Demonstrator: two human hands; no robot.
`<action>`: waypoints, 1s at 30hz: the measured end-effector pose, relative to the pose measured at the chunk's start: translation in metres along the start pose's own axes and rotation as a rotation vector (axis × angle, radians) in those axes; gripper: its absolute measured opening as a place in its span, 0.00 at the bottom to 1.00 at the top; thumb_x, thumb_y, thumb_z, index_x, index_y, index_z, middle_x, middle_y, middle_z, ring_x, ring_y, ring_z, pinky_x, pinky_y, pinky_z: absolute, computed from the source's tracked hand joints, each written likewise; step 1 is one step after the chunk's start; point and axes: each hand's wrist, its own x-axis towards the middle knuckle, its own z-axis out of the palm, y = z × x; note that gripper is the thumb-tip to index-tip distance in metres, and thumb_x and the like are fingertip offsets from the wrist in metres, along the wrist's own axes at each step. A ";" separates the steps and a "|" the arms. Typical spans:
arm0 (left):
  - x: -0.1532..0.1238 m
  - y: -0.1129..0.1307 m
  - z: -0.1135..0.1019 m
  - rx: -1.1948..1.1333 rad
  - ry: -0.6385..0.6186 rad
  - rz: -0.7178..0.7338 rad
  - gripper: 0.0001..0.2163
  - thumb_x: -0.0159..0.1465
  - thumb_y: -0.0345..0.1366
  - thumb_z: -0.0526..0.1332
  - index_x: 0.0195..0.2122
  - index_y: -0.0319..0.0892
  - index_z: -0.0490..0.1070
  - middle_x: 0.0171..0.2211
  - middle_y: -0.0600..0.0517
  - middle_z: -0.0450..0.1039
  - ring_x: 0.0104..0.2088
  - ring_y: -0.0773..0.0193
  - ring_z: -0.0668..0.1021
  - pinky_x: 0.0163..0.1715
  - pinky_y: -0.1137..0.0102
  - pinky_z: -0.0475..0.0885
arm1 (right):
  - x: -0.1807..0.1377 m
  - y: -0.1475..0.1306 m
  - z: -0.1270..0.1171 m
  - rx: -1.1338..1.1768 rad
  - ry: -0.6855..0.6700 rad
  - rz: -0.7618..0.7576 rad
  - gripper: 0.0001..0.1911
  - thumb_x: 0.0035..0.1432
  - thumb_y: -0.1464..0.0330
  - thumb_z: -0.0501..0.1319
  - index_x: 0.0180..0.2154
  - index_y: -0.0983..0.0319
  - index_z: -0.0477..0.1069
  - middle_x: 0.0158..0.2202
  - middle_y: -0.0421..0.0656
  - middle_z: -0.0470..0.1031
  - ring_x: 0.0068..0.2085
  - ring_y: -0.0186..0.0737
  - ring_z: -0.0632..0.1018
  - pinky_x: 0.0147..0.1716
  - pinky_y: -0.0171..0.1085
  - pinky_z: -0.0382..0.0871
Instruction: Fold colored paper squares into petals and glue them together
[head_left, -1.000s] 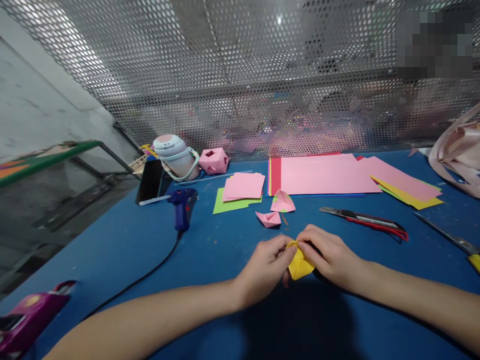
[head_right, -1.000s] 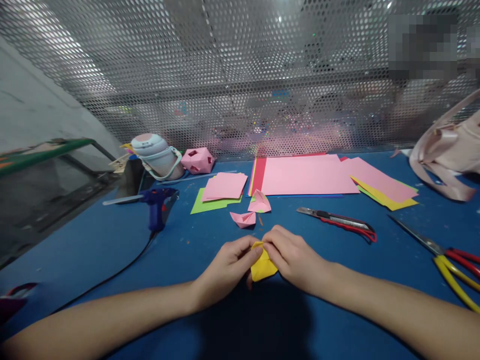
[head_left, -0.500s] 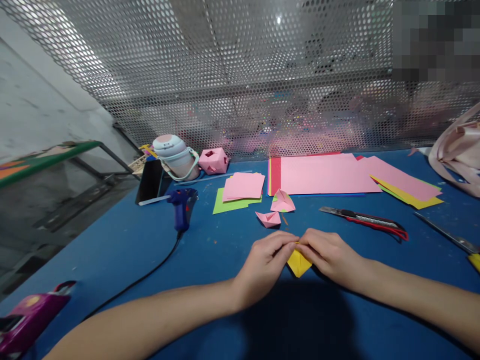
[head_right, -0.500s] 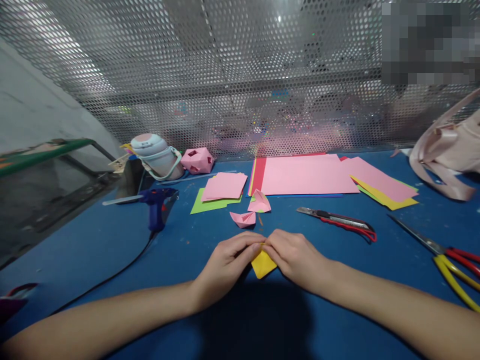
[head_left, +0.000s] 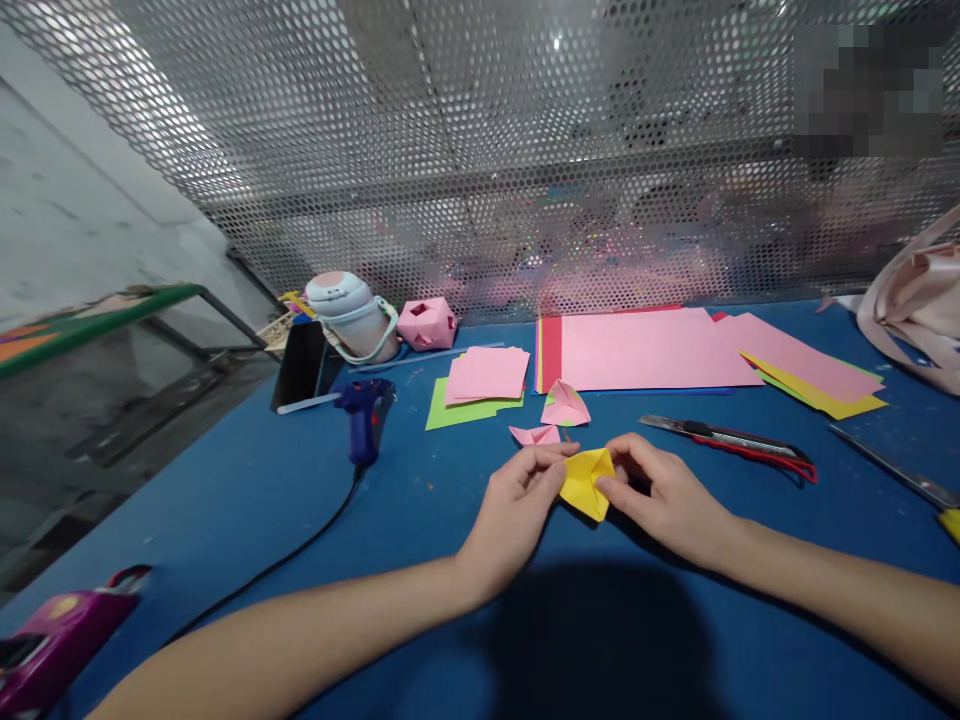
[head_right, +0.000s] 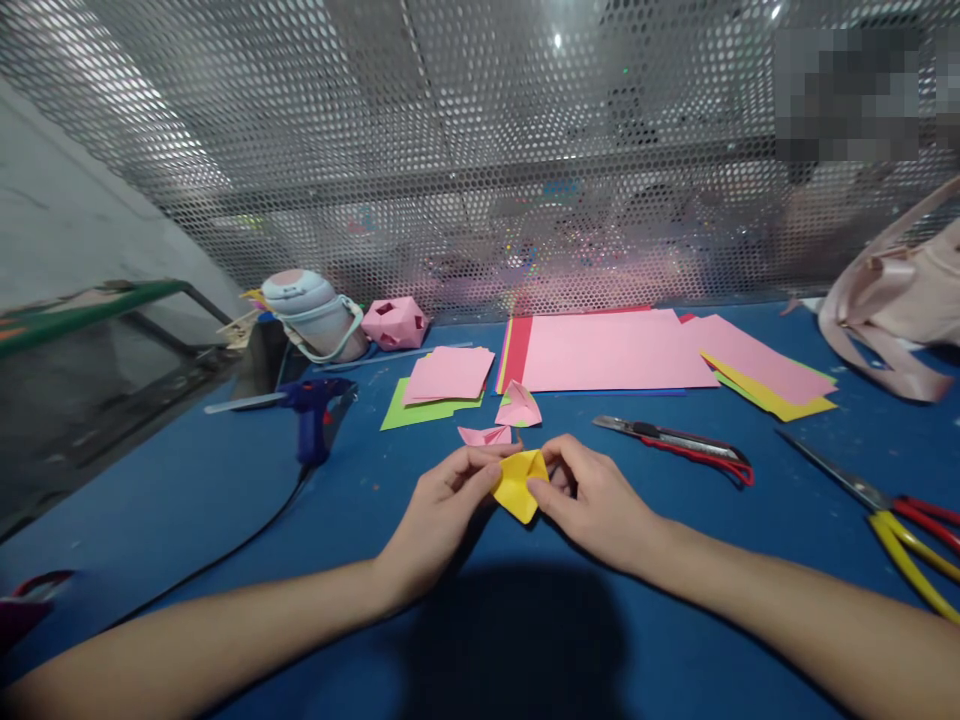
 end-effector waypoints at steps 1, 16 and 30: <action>0.000 -0.001 0.000 -0.033 -0.005 -0.011 0.07 0.59 0.36 0.58 0.29 0.38 0.68 0.46 0.46 0.72 0.45 0.60 0.73 0.43 0.68 0.68 | 0.000 0.001 0.001 0.042 0.004 0.012 0.03 0.58 0.68 0.55 0.35 0.61 0.63 0.24 0.37 0.68 0.25 0.32 0.69 0.25 0.31 0.64; -0.004 0.005 0.002 0.216 -0.321 0.043 0.14 0.65 0.38 0.51 0.42 0.41 0.74 0.38 0.51 0.76 0.40 0.61 0.74 0.41 0.71 0.67 | -0.001 0.003 0.001 0.013 0.056 -0.199 0.08 0.59 0.68 0.56 0.29 0.62 0.69 0.26 0.40 0.69 0.29 0.33 0.71 0.28 0.33 0.65; -0.003 -0.003 0.004 0.421 -0.294 0.256 0.12 0.63 0.33 0.53 0.29 0.39 0.75 0.29 0.50 0.73 0.32 0.64 0.73 0.33 0.73 0.66 | -0.003 0.000 0.004 -0.028 0.063 -0.385 0.09 0.61 0.71 0.54 0.32 0.63 0.72 0.27 0.42 0.72 0.30 0.35 0.73 0.29 0.33 0.67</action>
